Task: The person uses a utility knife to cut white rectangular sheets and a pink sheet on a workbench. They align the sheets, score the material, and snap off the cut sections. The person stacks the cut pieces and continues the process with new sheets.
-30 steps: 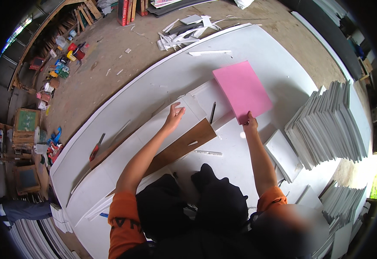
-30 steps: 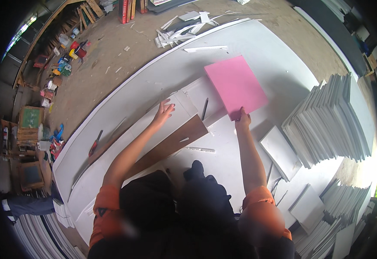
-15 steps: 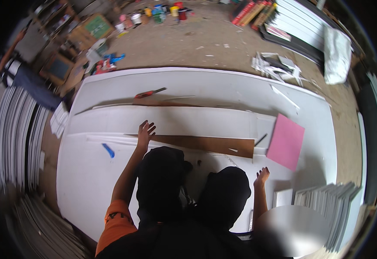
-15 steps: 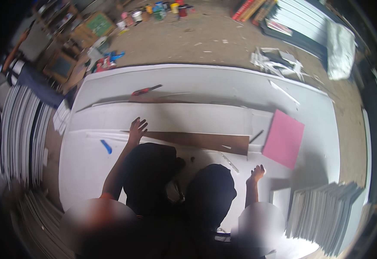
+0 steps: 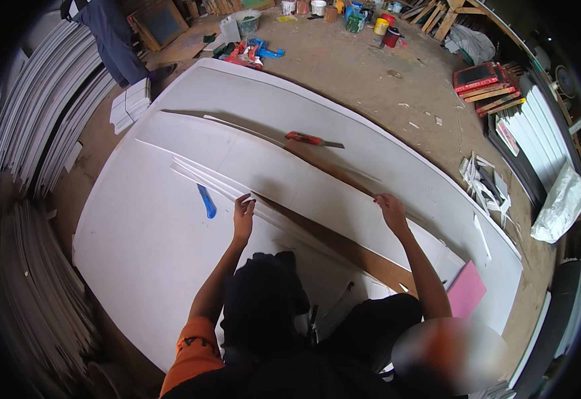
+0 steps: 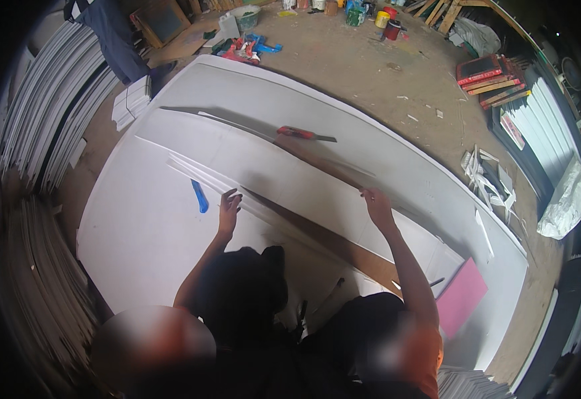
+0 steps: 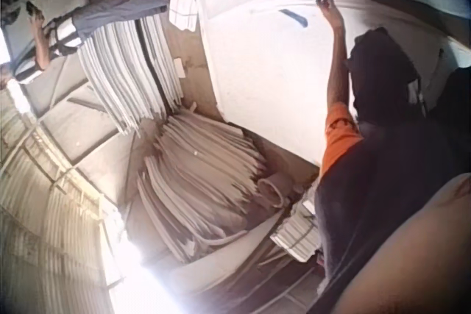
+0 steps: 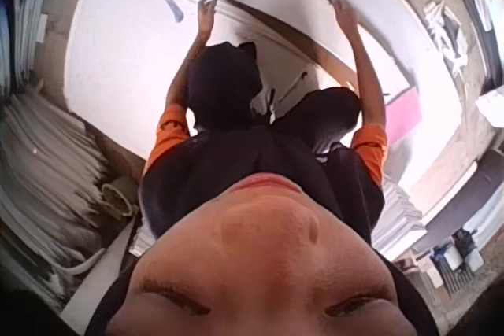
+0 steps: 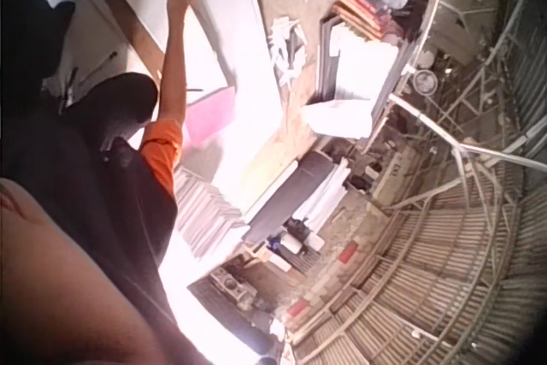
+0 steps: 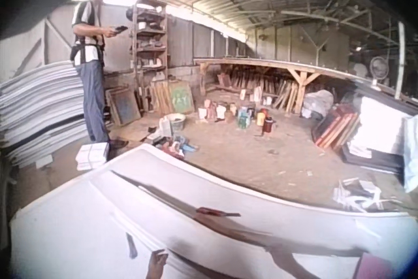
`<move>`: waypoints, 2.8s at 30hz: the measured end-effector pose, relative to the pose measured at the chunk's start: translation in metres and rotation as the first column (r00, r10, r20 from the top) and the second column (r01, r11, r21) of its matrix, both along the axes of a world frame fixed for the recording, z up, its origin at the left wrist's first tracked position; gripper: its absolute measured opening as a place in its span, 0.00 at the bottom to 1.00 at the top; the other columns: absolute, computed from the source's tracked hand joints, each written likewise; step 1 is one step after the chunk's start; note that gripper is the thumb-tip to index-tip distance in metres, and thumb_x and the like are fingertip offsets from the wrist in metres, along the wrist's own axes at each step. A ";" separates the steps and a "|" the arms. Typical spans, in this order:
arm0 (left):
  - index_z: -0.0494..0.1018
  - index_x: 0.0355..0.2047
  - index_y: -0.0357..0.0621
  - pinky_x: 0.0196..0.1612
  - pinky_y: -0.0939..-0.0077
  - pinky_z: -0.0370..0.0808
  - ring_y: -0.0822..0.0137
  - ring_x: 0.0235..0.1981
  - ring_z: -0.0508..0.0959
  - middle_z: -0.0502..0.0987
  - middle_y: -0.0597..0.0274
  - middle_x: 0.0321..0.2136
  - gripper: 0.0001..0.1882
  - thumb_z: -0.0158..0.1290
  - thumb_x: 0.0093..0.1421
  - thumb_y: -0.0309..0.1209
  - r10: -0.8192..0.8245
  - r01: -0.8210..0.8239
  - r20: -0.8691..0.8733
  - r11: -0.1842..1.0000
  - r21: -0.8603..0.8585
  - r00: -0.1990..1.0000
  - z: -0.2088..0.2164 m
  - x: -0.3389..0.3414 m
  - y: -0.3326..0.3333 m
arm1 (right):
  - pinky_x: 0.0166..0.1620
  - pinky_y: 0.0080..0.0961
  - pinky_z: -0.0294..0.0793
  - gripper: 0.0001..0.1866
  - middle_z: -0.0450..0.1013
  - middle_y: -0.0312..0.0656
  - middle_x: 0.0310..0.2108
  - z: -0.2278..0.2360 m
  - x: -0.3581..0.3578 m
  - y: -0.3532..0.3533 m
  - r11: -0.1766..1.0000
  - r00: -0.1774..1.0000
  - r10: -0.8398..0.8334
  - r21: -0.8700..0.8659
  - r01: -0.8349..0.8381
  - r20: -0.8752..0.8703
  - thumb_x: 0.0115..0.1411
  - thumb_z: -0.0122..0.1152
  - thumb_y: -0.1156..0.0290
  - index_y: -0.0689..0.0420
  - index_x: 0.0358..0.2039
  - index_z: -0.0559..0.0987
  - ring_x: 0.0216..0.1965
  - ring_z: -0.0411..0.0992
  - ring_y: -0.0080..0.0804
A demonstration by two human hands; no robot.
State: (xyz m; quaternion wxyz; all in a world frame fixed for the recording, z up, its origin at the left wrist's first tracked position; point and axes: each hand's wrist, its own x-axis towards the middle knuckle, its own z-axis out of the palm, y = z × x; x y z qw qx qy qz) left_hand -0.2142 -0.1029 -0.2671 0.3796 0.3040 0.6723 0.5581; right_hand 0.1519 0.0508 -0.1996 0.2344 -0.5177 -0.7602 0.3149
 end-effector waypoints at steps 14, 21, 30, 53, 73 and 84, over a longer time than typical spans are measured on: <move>0.63 0.43 0.38 0.47 0.59 0.64 0.51 0.45 0.64 0.65 0.48 0.41 0.19 0.50 0.51 0.32 -0.373 0.240 -0.737 0.928 -0.286 0.563 -0.032 -0.017 0.275 | 0.50 0.32 0.63 0.18 0.64 0.48 0.46 -0.156 -0.203 0.191 0.903 0.945 0.133 0.356 -0.239 0.299 0.48 0.56 0.74 0.65 0.41 0.70 0.47 0.62 0.44; 0.62 0.45 0.38 0.46 0.60 0.65 0.46 0.43 0.67 0.64 0.44 0.43 0.22 0.52 0.50 0.32 -0.472 0.291 -0.691 0.881 -0.372 0.548 -0.082 -0.014 0.335 | 0.47 0.35 0.64 0.18 0.64 0.48 0.37 -0.154 -0.208 0.220 0.897 0.904 0.213 0.293 -0.331 0.370 0.46 0.52 0.79 0.63 0.40 0.68 0.43 0.63 0.43; 0.71 0.31 0.44 0.40 0.63 0.66 0.54 0.39 0.66 0.68 0.56 0.35 0.11 0.55 0.48 0.32 -0.368 0.323 -0.907 0.900 -0.293 0.205 -0.035 0.000 0.335 | 0.36 0.28 0.68 0.07 0.64 0.42 0.29 -0.108 -0.182 0.222 0.764 0.915 0.167 0.538 -0.355 0.366 0.47 0.53 0.76 0.59 0.29 0.70 0.35 0.64 0.36; 0.53 0.37 0.42 0.13 0.83 0.63 0.75 0.11 0.68 0.72 0.59 0.18 0.16 0.48 0.57 0.32 -0.847 0.865 -0.236 0.404 0.297 0.476 0.313 0.217 0.063 | 0.49 0.31 0.62 0.21 0.64 0.46 0.44 0.268 0.041 -0.102 0.852 0.678 -0.212 0.206 0.481 -0.704 0.59 0.47 0.62 0.60 0.49 0.61 0.42 0.66 0.36; 0.63 0.33 0.39 0.10 0.84 0.55 0.79 0.07 0.57 0.61 0.67 0.11 0.18 0.30 0.64 0.41 -0.970 0.938 -0.027 0.226 0.261 0.241 0.284 0.334 0.014 | 0.41 0.32 0.73 0.13 0.71 0.55 0.32 0.250 0.116 -0.142 0.942 0.375 -0.219 -0.096 0.321 -0.901 0.63 0.35 0.67 0.64 0.34 0.64 0.36 0.73 0.42; 0.60 0.33 0.41 0.10 0.84 0.56 0.78 0.08 0.59 0.62 0.66 0.14 0.19 0.29 0.63 0.45 -0.915 0.867 0.073 0.401 0.298 0.398 0.251 0.353 0.022 | 0.44 0.34 0.73 0.17 0.68 0.56 0.38 0.229 0.106 -0.113 0.932 0.247 -0.309 -0.241 0.271 -0.918 0.63 0.36 0.62 0.67 0.38 0.62 0.38 0.72 0.46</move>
